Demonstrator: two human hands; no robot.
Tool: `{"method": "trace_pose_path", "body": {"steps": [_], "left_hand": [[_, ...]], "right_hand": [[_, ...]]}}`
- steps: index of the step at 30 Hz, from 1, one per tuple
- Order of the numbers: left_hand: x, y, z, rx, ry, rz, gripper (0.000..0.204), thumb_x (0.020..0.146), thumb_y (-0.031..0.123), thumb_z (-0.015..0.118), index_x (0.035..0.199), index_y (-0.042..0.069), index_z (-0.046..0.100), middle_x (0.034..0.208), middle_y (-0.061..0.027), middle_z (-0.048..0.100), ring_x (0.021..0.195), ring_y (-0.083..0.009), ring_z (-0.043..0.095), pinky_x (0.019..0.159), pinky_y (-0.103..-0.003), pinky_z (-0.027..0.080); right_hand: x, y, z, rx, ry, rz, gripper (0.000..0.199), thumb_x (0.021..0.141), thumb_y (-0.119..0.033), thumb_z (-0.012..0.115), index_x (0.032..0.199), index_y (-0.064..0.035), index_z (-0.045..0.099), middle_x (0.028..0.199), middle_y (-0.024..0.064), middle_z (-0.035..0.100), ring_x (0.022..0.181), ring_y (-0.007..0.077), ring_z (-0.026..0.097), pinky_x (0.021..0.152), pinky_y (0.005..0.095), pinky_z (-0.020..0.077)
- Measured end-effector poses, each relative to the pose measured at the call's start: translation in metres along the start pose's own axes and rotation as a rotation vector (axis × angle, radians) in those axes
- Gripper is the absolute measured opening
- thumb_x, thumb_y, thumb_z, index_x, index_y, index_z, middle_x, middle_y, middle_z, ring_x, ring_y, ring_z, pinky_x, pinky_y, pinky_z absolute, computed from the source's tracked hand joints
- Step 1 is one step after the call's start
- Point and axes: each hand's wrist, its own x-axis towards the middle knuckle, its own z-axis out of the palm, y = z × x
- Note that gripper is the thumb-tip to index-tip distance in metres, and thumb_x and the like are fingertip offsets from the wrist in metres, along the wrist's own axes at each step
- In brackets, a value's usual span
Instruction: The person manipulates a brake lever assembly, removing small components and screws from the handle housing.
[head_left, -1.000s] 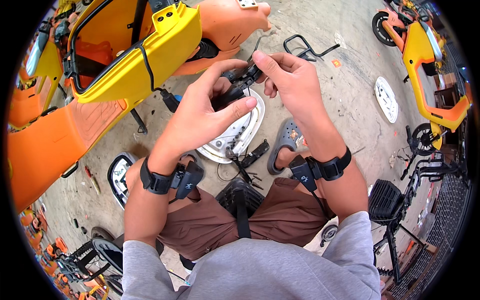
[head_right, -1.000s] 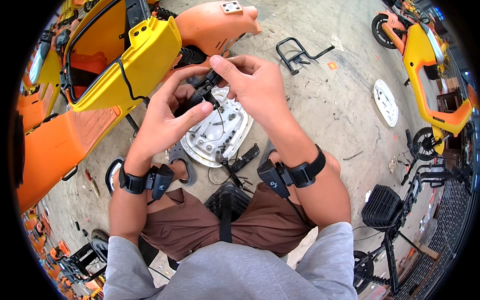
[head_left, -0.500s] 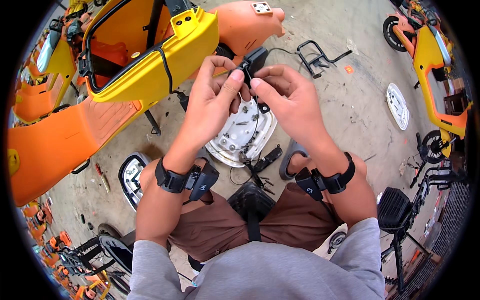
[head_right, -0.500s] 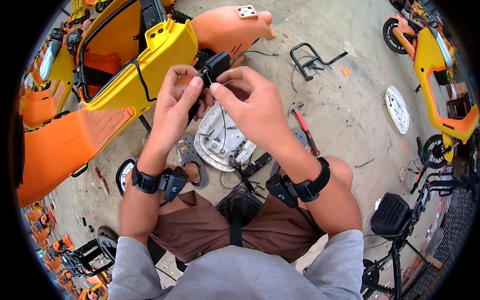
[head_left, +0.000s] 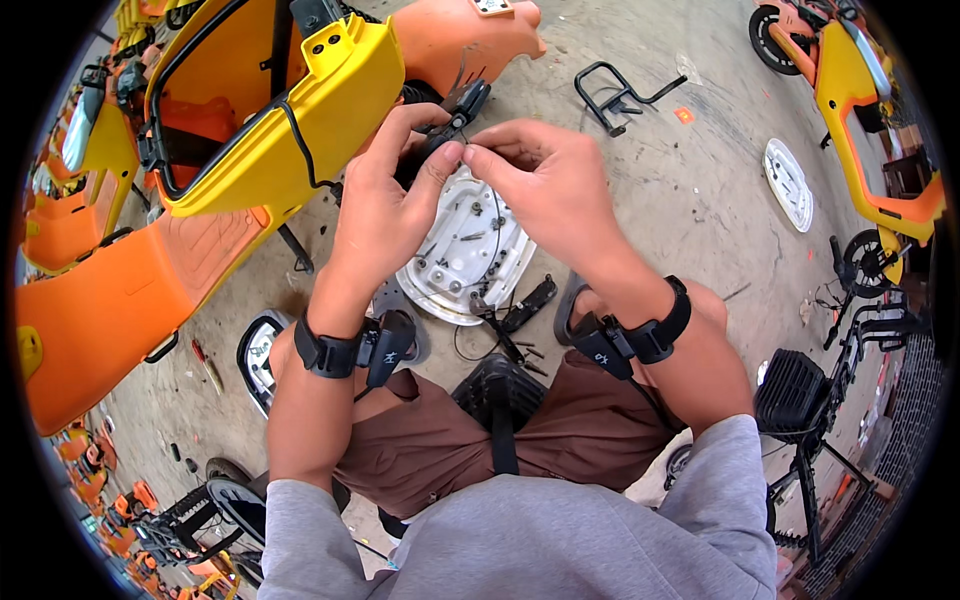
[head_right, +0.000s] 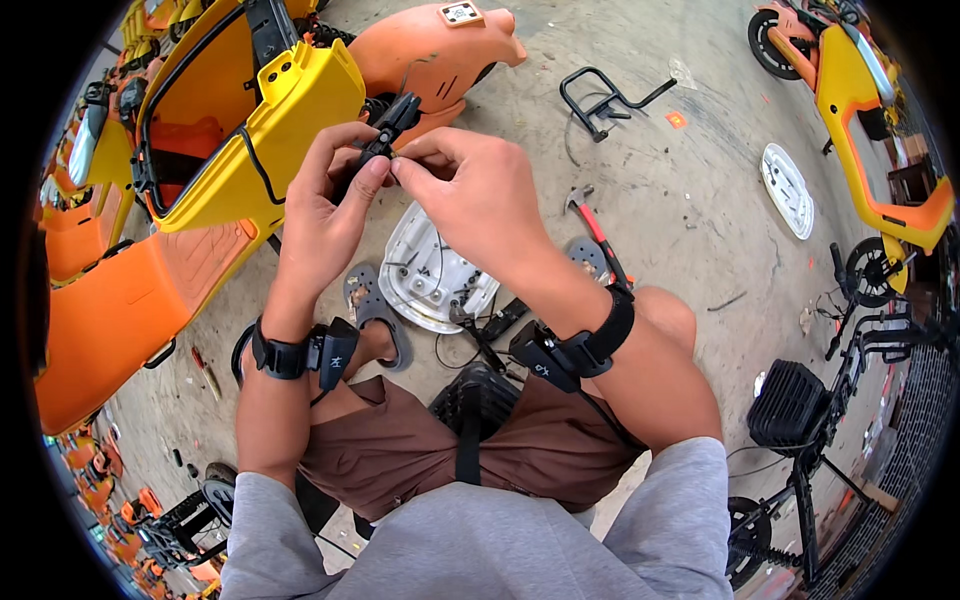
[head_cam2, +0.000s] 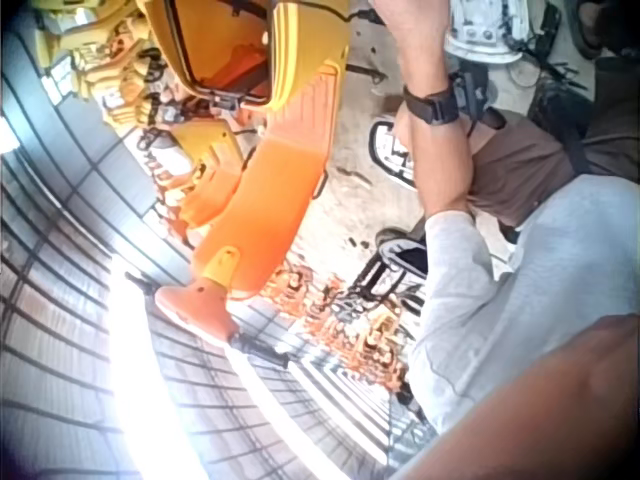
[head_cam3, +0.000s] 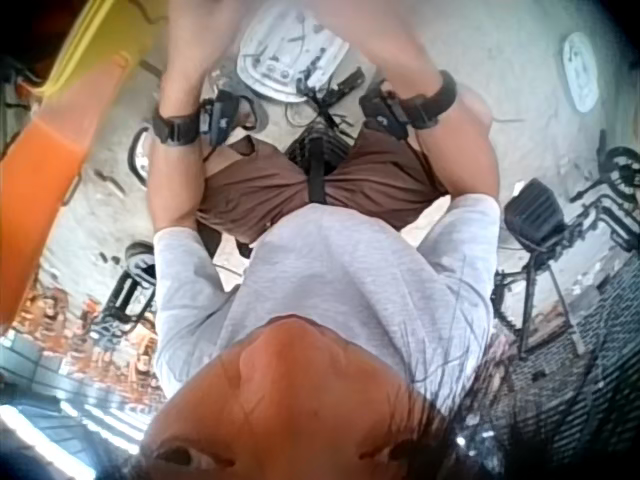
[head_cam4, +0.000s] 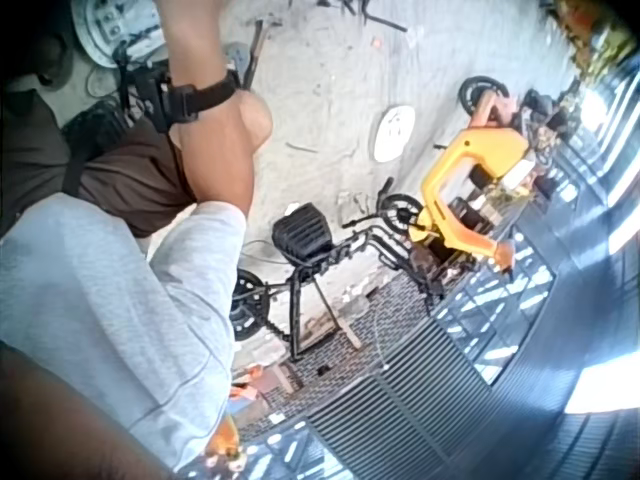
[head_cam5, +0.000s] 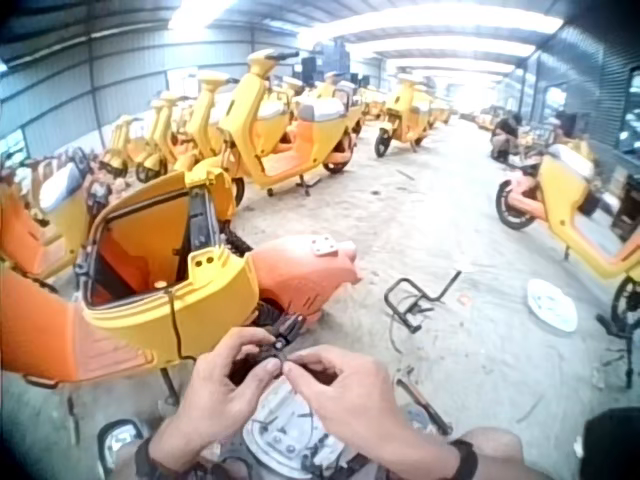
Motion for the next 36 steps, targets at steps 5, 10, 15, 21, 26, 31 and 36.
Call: {"method": "trace_pose_path", "body": {"steps": [5,10,15,21,26,31,36], "left_hand": [[0.003,0.009,0.000,0.063,-0.020,-0.006,0.023,0.093,0.009,0.062,0.114,0.002,0.055,0.086,-0.0050,0.064,0.084,-0.0095,0.060,0.075,-0.024,0.048],[0.006,0.020,-0.008,0.104,0.018,-0.016,0.022,0.094,0.010,0.060,0.113,0.000,0.055,0.087,-0.0051,0.066,0.080,-0.0090,0.059,0.071,-0.023,0.047],[0.020,0.066,-0.020,0.567,-0.022,0.332,0.019,0.090,0.005,0.061,0.108,-0.002,0.057,0.082,-0.0149,0.065,0.073,-0.0218,0.064,0.069,-0.029,0.049],[0.031,0.122,-0.046,0.654,0.184,0.512,0.017,0.089,0.013,0.062,0.105,0.007,0.059,0.079,-0.0200,0.062,0.078,-0.0398,0.061,0.064,-0.041,0.048],[0.037,0.181,-0.082,0.888,0.288,0.725,0.026,0.093,0.014,0.063,0.117,0.005,0.059,0.093,-0.0132,0.071,0.077,-0.0126,0.064,0.069,-0.026,0.050],[0.014,0.252,-0.069,0.857,0.549,0.804,0.016,0.094,0.005,0.059,0.109,0.002,0.055,0.086,-0.0054,0.061,0.077,-0.0102,0.058,0.067,-0.025,0.047],[0.004,0.245,-0.109,0.610,0.480,0.891,0.026,0.097,0.009,0.057,0.121,0.004,0.050,0.095,-0.0058,0.063,0.085,-0.0113,0.059,0.074,-0.023,0.047]], "right_hand": [[0.002,0.005,0.002,-0.026,0.075,-0.025,0.019,0.082,-0.014,0.068,0.093,0.0011,0.070,0.079,0.0122,0.071,0.070,0.0182,0.069,0.065,0.0288,0.0521],[0.007,0.002,0.015,0.071,0.113,-0.095,0.019,0.082,-0.015,0.068,0.091,0.0004,0.070,0.079,0.0137,0.071,0.073,0.0202,0.070,0.068,0.0305,0.0529],[0.012,0.006,0.017,0.392,0.044,-0.081,0.019,0.083,-0.017,0.069,0.090,0.0007,0.070,0.073,0.0113,0.069,0.067,0.0183,0.067,0.065,0.0297,0.0512],[-0.020,0.021,0.053,0.005,-0.248,-0.047,0.031,0.085,-0.033,0.064,0.085,-0.0032,0.072,0.075,0.0139,0.068,0.067,0.0279,0.065,0.067,0.0365,0.0508],[-0.029,0.040,0.068,-0.628,-0.311,-0.279,0.040,0.086,-0.037,0.062,0.079,0.0018,0.069,0.071,0.0159,0.067,0.067,0.0293,0.066,0.065,0.0402,0.0537],[0.018,0.050,0.058,0.076,-0.507,0.429,0.042,0.093,-0.033,0.060,0.077,0.0067,0.062,0.066,0.0142,0.067,0.047,0.0207,0.062,0.044,0.0343,0.0500],[0.077,0.038,0.003,0.047,0.450,-0.067,0.025,0.092,-0.023,0.059,0.095,0.0017,0.065,0.081,0.0156,0.069,0.073,0.0275,0.067,0.071,0.0378,0.0523]]}}
